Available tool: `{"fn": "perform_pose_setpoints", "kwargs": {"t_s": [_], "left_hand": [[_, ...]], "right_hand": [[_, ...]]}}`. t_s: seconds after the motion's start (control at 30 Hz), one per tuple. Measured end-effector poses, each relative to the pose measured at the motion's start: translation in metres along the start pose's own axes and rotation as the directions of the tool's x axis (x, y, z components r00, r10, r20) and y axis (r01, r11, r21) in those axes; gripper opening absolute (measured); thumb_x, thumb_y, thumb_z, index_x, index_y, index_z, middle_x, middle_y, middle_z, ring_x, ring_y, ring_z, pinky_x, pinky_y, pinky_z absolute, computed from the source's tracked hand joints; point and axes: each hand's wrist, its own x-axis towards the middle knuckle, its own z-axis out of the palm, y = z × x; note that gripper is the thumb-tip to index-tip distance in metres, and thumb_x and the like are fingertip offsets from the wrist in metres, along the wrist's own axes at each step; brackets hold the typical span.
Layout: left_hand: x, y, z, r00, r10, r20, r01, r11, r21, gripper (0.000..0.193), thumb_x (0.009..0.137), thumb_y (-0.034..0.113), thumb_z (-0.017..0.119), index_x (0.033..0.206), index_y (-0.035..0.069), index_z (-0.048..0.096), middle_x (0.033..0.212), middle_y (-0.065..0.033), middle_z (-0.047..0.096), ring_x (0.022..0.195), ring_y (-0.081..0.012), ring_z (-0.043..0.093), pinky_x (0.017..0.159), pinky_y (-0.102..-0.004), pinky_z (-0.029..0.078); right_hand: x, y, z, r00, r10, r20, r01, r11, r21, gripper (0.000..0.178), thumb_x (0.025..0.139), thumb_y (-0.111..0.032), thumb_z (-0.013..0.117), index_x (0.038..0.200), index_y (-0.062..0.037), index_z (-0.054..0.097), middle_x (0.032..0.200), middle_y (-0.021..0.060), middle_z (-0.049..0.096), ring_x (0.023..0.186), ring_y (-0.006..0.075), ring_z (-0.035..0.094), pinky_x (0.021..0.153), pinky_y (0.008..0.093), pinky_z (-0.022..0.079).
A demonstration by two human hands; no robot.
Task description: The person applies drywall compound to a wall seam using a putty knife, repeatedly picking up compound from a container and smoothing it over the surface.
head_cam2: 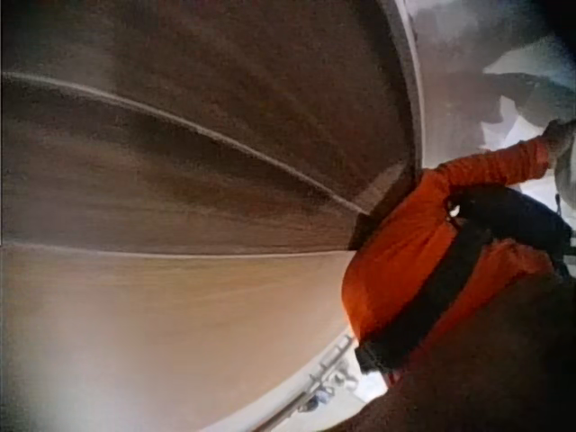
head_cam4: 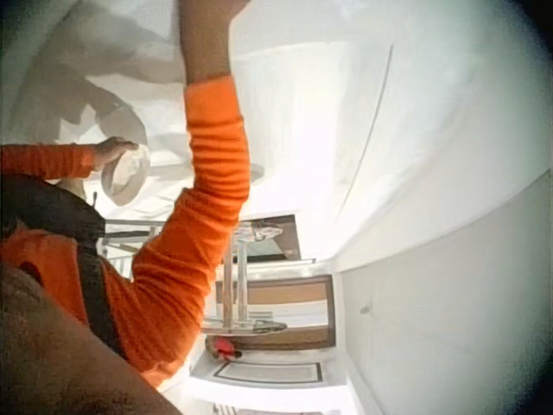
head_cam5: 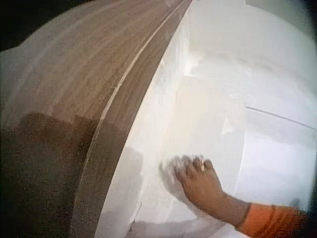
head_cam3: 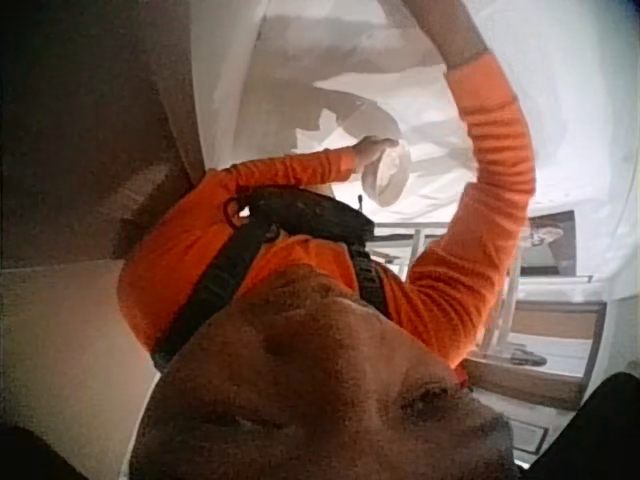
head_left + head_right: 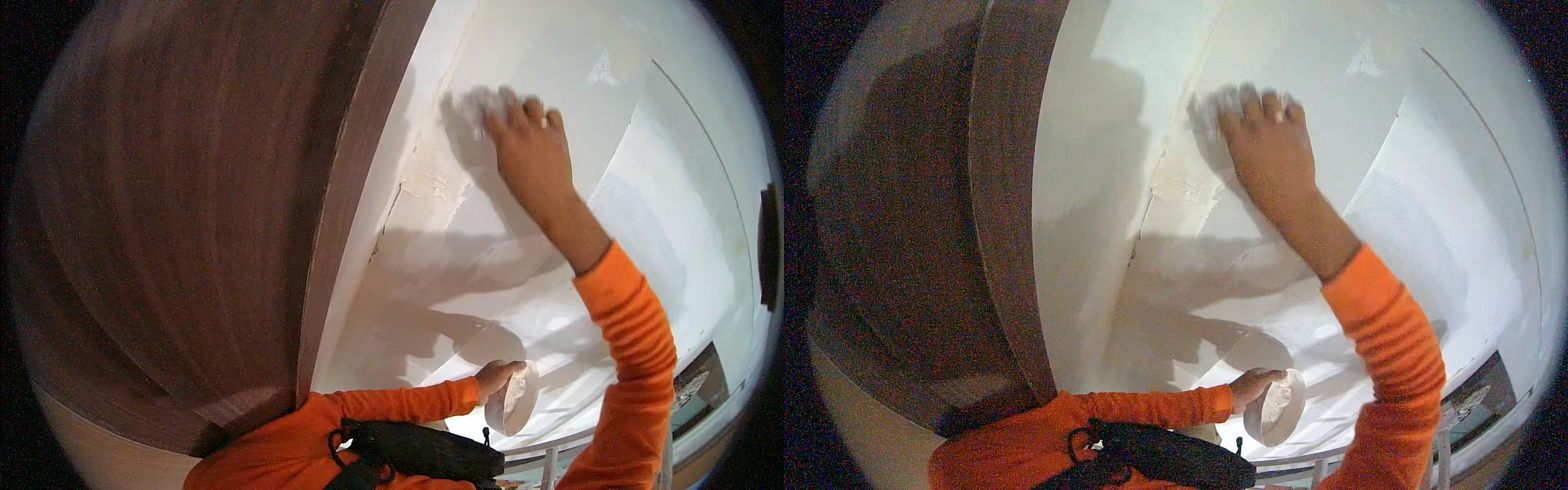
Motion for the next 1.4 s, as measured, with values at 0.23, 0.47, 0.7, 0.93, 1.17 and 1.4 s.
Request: {"fn": "perform_pose_setpoints", "kwargs": {"t_s": [0.23, 0.47, 0.7, 0.93, 1.17, 1.4], "left_hand": [[0.007, -0.008, -0.003, 0.998, -0.058, -0.032, 0.054, 0.994, -0.093, 0.043, 0.091, 0.035, 0.057, 0.117, 0.001, 0.057, 0.107, -0.0137, 0.065, 0.094, -0.0254, 0.064, 0.087, -0.0410, 0.049], [0.009, -0.011, -0.005, 0.999, 0.007, -0.035, -0.008, 1.000, -0.024, 0.043, 0.089, 0.038, 0.060, 0.114, 0.004, 0.060, 0.104, -0.0117, 0.067, 0.091, -0.0244, 0.064, 0.088, -0.0399, 0.048], [-0.013, -0.042, -0.035, 0.993, -0.066, -0.097, 0.069, 0.997, 0.034, 0.047, 0.088, 0.040, 0.060, 0.116, 0.002, 0.059, 0.106, -0.0136, 0.066, 0.093, -0.0259, 0.064, 0.087, -0.0402, 0.048], [-0.015, -0.080, -0.053, 0.986, -0.139, -0.097, 0.149, 0.984, 0.102, 0.052, 0.087, 0.042, 0.059, 0.118, 0.000, 0.058, 0.109, -0.0155, 0.065, 0.095, -0.0273, 0.063, 0.086, -0.0405, 0.047], [0.003, -0.084, -0.033, 0.986, -0.121, -0.118, 0.143, 0.970, 0.197, 0.057, 0.086, 0.044, 0.059, 0.120, -0.001, 0.057, 0.111, -0.0175, 0.064, 0.097, -0.0288, 0.063, 0.085, -0.0409, 0.047], [0.005, -0.048, -0.039, 0.980, -0.043, -0.195, 0.105, 0.942, 0.318, 0.062, 0.085, 0.046, 0.059, 0.122, -0.003, 0.056, 0.113, -0.0194, 0.063, 0.099, -0.0302, 0.062, 0.085, -0.0412, 0.047]], "right_hand": [[0.052, -0.006, 0.011, 0.988, 0.142, 0.069, -0.148, 0.984, 0.101, 0.023, 0.084, -0.011, 0.056, 0.104, -0.0025, 0.064, 0.108, 0.0150, 0.062, 0.102, 0.0299, 0.059, 0.079, 0.0425, 0.052], [-0.013, -0.111, -0.005, 0.960, -0.024, 0.278, -0.073, 0.940, 0.334, 0.045, 0.087, -0.016, 0.054, 0.126, 0.0077, 0.053, 0.137, 0.0291, 0.042, 0.117, 0.0370, 0.052, 0.083, 0.0464, 0.051], [-0.072, -0.204, -0.028, 0.952, -0.130, 0.279, 0.004, 0.911, 0.412, 0.051, 0.087, -0.019, 0.053, 0.131, 0.0066, 0.050, 0.138, 0.0275, 0.042, 0.116, 0.0369, 0.051, 0.087, 0.0521, 0.048], [-0.119, -0.238, -0.029, 0.907, -0.174, 0.385, -0.121, 0.766, 0.632, 0.031, 0.085, -0.016, 0.057, 0.107, 0.0046, 0.064, 0.128, 0.0244, 0.051, 0.111, 0.0366, 0.052, 0.077, 0.0450, 0.051], [-0.154, -0.171, -0.008, 0.958, 0.152, 0.245, -0.286, 0.383, 0.878, 0.029, 0.090, -0.013, 0.052, 0.113, 0.0023, 0.058, 0.108, 0.0176, 0.059, 0.097, 0.0293, 0.058, 0.074, 0.0396, 0.051], [-0.140, -0.150, -0.035, 0.655, 0.145, 0.742, -0.519, -0.627, 0.581, 0.039, 0.095, -0.020, 0.051, 0.129, -0.0003, 0.050, 0.103, 0.0072, 0.063, 0.079, 0.0175, 0.062, 0.069, 0.0292, 0.050]]}}
